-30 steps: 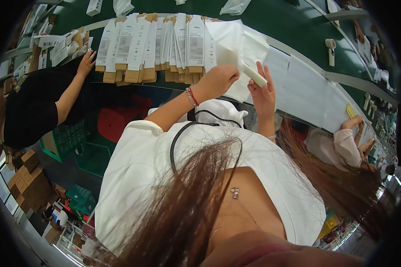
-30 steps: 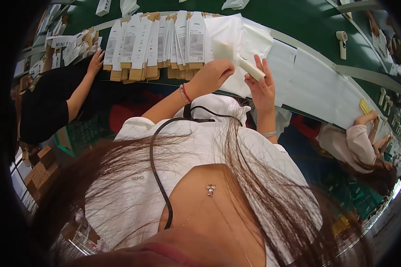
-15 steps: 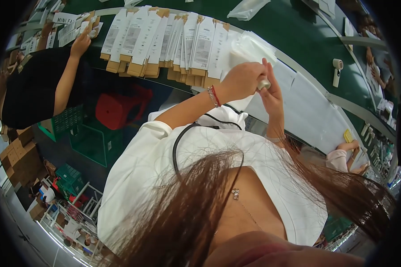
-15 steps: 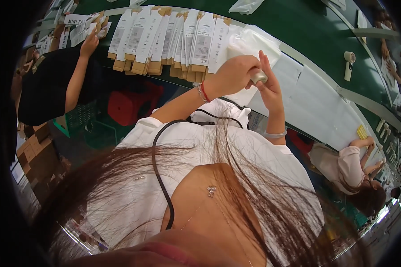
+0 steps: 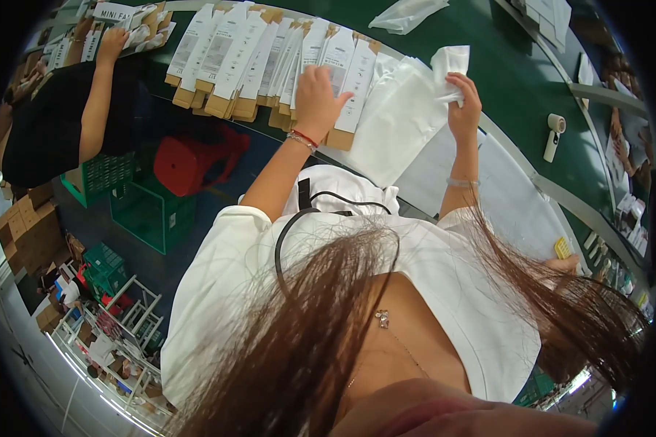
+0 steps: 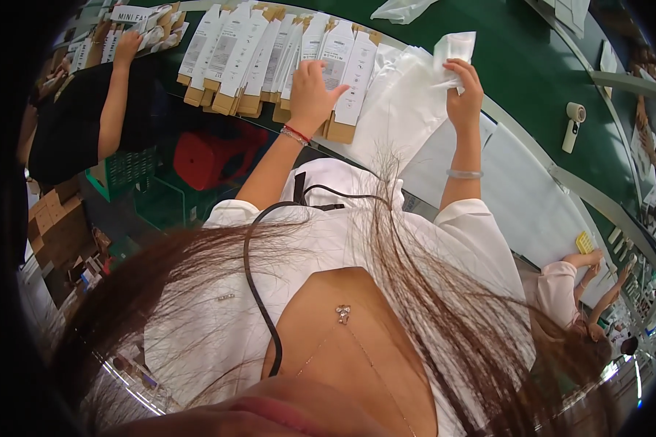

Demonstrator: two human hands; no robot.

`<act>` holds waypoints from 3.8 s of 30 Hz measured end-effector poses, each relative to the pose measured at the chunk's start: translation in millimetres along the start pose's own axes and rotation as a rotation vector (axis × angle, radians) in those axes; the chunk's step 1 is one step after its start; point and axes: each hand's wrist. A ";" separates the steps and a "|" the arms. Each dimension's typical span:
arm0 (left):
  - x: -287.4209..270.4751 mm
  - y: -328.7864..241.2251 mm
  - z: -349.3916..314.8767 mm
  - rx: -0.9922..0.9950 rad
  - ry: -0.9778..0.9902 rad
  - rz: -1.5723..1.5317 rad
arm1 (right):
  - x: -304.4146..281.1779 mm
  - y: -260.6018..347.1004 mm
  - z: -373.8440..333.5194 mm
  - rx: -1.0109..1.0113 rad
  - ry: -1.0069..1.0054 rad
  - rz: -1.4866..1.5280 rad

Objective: Packaging small electronic products into plastic bags and organizing them with shipping labels on an assembly line.

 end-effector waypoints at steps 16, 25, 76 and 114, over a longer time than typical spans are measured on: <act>11.8 47.9 -9.9 -0.273 0.178 0.026 | 111.4 27.7 -38.2 0.652 0.372 0.637; 4.4 49.1 4.8 -0.419 0.468 -0.207 | 178.8 30.9 -66.8 0.372 0.418 0.195; -137.5 -33.1 27.8 -0.080 0.025 -0.953 | 102.6 202.6 -59.6 -0.170 -0.036 -0.243; -54.7 -95.7 44.8 -0.184 0.460 -1.402 | 12.7 118.6 -29.7 -0.069 0.021 0.118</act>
Point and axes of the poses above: each hand's wrist, its own z-axis towards the middle knuckle, its own x-axis out of the palm, y = z × x, and after that the axes turned 6 degrees about x, right-handed
